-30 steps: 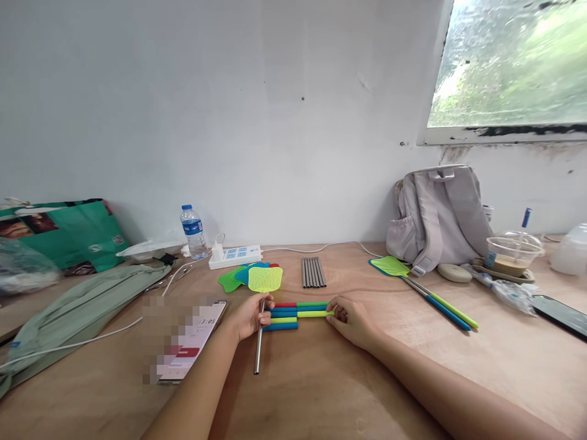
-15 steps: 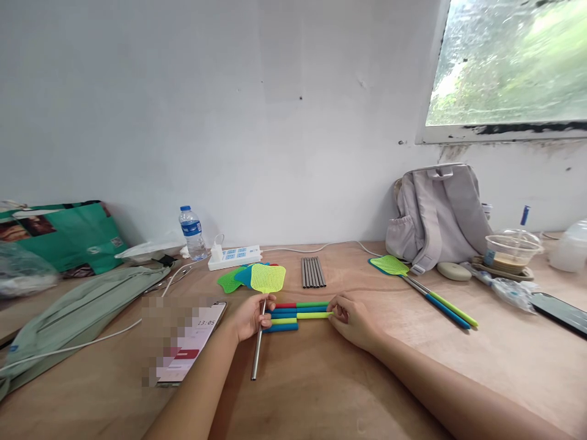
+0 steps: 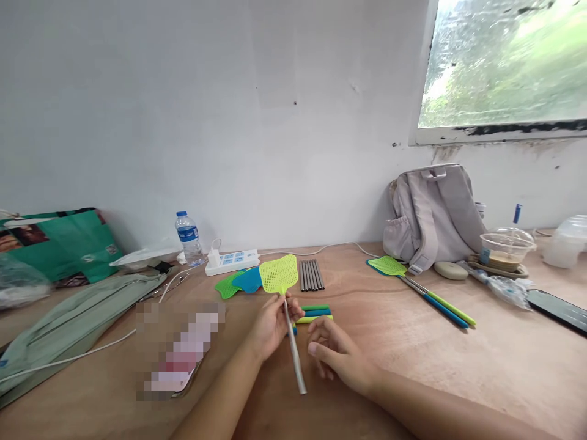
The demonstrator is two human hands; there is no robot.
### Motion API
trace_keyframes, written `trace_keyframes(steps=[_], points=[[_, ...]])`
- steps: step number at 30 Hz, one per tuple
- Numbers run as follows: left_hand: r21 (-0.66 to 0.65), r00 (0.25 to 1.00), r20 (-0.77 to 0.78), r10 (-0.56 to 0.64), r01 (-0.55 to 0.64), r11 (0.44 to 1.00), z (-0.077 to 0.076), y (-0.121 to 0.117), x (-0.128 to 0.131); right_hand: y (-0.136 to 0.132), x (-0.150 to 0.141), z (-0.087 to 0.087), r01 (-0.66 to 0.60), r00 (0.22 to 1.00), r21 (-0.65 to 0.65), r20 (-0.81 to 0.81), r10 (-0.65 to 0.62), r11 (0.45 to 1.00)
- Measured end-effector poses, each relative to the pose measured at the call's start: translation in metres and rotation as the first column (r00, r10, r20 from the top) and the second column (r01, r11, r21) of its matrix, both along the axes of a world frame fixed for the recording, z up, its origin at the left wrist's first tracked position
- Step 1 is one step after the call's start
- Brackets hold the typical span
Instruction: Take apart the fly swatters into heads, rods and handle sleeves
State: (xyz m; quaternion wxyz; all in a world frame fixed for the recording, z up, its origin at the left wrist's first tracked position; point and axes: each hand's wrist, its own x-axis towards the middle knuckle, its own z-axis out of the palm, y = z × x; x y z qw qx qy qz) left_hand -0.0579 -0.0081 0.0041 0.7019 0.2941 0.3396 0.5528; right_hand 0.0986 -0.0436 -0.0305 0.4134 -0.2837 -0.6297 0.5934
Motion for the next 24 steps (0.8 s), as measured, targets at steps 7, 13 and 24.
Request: trace_keyframes(steps=[7,13,24], points=[[0.150,0.995,-0.066,-0.072,0.081,0.985,-0.021,-0.020,0.041,0.003,-0.004,-0.003,0.082,0.997,-0.040,0.015,-0.081,0.996],[0.223,0.991,-0.039,-0.127,0.132,0.966,-0.014,-0.020,0.037,0.019,0.007,-0.002,0.067,0.998,-0.054,0.008,-0.067,0.996],[0.225,0.940,-0.105,0.324,-0.295,0.928,-0.012,-0.005,0.014,0.021,0.040,0.013,0.108,0.748,0.706,0.407,-0.525,0.700]])
